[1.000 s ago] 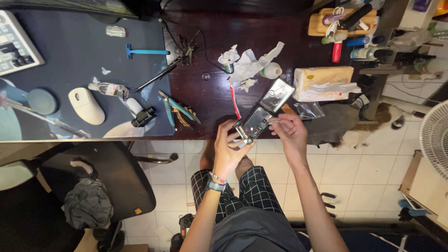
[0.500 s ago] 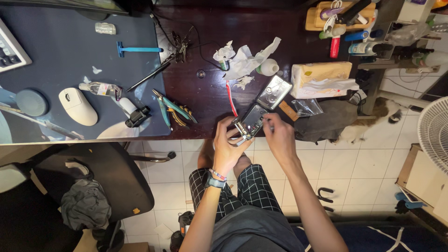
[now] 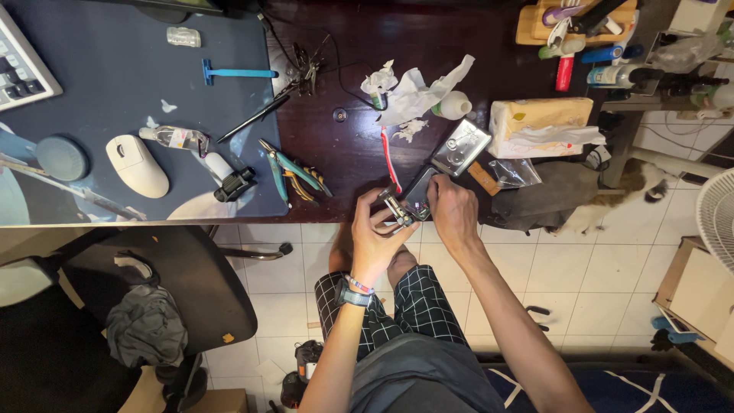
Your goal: The person assembles a small electronic component by hand, using pliers to manipulate wires and small metal pieces on a desk.
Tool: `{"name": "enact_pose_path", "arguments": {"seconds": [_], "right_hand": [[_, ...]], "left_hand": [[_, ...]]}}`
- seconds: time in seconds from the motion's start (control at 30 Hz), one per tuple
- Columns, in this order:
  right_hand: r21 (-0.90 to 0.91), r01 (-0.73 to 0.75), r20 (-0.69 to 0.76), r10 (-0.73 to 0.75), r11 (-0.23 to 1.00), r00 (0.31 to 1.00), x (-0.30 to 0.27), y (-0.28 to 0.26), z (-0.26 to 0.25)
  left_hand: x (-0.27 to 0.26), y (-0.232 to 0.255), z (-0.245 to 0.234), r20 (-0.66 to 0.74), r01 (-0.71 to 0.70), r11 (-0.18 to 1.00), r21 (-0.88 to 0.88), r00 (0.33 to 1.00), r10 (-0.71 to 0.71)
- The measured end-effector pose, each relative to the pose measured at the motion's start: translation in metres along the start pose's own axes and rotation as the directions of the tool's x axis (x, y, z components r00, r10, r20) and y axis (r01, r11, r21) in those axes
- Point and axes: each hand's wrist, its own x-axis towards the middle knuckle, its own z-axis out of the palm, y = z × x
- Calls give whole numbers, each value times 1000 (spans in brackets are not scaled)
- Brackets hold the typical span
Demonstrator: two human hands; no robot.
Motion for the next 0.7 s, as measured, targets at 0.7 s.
{"name": "enact_pose_path", "arguments": {"seconds": [0.7], "right_hand": [[751, -245, 340, -40, 613, 940, 22, -59, -41]], "left_hand": [[-1, 42, -41, 68, 35, 728, -685, 998, 17]]}}
